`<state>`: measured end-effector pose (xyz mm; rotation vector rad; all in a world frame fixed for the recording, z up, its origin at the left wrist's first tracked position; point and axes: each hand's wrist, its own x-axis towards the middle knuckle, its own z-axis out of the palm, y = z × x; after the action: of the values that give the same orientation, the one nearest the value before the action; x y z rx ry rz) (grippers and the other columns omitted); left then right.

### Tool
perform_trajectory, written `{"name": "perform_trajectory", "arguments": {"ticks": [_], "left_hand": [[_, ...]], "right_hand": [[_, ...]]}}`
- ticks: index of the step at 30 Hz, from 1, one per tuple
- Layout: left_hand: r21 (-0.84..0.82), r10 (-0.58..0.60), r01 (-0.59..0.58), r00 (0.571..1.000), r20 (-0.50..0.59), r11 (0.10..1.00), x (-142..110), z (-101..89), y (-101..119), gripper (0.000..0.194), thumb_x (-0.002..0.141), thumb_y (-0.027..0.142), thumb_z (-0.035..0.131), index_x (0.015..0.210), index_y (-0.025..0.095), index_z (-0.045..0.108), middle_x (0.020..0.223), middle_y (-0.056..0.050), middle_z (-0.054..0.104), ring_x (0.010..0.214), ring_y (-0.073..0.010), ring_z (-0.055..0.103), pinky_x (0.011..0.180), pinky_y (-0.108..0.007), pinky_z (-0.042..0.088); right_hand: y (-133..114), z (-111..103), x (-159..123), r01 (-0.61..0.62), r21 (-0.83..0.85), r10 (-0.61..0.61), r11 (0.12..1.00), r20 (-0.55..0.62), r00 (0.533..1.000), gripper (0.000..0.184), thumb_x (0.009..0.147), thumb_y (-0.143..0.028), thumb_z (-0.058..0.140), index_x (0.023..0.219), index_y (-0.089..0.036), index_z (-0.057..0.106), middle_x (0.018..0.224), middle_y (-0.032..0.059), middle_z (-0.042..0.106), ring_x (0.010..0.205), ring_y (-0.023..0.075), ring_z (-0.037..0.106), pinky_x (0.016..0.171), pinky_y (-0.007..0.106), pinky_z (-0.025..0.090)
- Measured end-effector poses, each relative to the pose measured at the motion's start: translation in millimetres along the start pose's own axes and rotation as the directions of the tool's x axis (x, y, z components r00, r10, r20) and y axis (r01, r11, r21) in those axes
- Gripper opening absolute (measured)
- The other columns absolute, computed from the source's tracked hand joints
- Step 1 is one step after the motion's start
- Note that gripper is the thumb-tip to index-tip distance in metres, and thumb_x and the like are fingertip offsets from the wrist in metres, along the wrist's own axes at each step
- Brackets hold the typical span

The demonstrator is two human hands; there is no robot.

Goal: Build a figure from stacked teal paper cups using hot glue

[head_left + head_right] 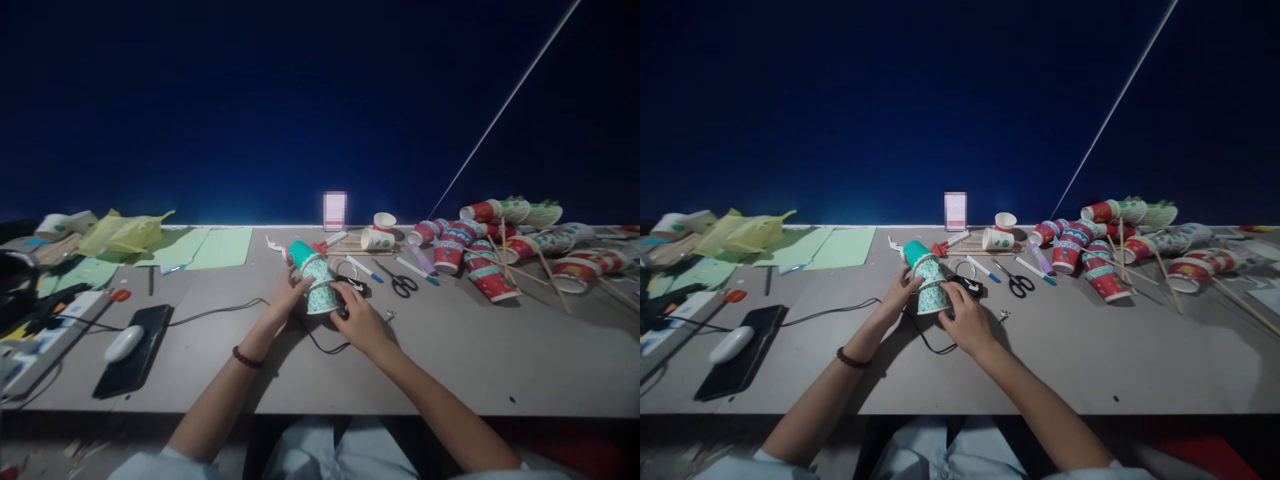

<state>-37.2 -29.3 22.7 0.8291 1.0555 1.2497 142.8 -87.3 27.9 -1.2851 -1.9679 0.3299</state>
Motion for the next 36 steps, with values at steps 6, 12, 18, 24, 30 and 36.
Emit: {"name": "perform_trajectory", "arguments": {"ticks": [6,12,18,24,30,36], "left_hand": [[0.112,0.008,-0.018,0.996,0.088,0.994,-1,3.4,6,0.043,0.07,0.038,0.076,0.104,0.014,0.063,0.065,0.0,0.062,0.054,-0.0117,0.059,0.047,-0.021,0.048],[0.179,0.253,-0.236,0.964,-0.077,0.955,-2,-1.8,25,0.027,0.066,0.025,0.076,0.091,0.018,0.068,0.071,0.001,0.062,0.058,-0.0095,0.057,0.047,-0.016,0.044],[0.118,0.317,-0.303,0.941,-0.12,0.946,0,-5.4,49,0.027,0.067,0.028,0.072,0.092,0.02,0.067,0.084,-0.002,0.063,0.073,-0.0148,0.061,0.056,-0.021,0.047],[0.513,0.474,-0.36,0.874,-0.106,0.779,50,-26.7,46,0.036,0.055,0.019,0.078,0.089,0.021,0.067,0.1,-0.006,0.06,0.103,-0.0244,0.055,0.084,-0.031,0.046],[0.539,0.376,-0.312,0.927,-0.009,0.782,89,-37.8,40,0.047,0.04,0.014,0.085,0.082,0.021,0.065,0.091,-0.007,0.061,0.115,-0.0323,0.048,0.098,-0.039,0.038],[0.504,0.356,-0.315,0.934,0.016,0.804,96,-32.0,43,0.041,0.044,0.007,0.082,0.079,0.019,0.065,0.084,-0.004,0.059,0.1,-0.0261,0.056,0.09,-0.033,0.043]], "right_hand": [[7,-2,3,0.272,-0.344,-0.32,0.899,-0.09,0.943,0.039,0.081,-0.005,0.045,0.117,-0.013,0.06,0.09,0.0103,0.064,0.088,0.0226,0.061,0.073,0.031,0.052],[6,-12,2,0.331,-0.419,-0.418,0.846,-0.136,0.898,0.033,0.085,-0.009,0.043,0.113,-0.013,0.061,0.081,0.0084,0.062,0.079,0.0214,0.056,0.067,0.032,0.048],[-6,-13,-5,0.441,-0.443,-0.512,0.781,-0.05,0.858,0.026,0.086,-0.01,0.044,0.104,-0.014,0.062,0.07,0.0052,0.059,0.068,0.0198,0.052,0.057,0.031,0.041],[-15,3,-10,0.586,-0.444,-0.641,0.678,0.033,0.767,0.019,0.089,-0.012,0.047,0.098,-0.017,0.063,0.063,0.0026,0.056,0.061,0.0177,0.05,0.05,0.032,0.034],[-16,19,-9,0.62,-0.391,-0.62,0.68,0.145,0.771,0.018,0.089,-0.016,0.051,0.102,-0.023,0.063,0.069,0.0019,0.059,0.064,0.0174,0.053,0.049,0.031,0.035],[-21,4,-15,0.519,-0.301,-0.485,0.8,0.185,0.855,0.035,0.082,-0.035,0.056,0.113,-0.02,0.06,0.082,0.0049,0.063,0.076,0.0219,0.056,0.054,0.033,0.044]]}}
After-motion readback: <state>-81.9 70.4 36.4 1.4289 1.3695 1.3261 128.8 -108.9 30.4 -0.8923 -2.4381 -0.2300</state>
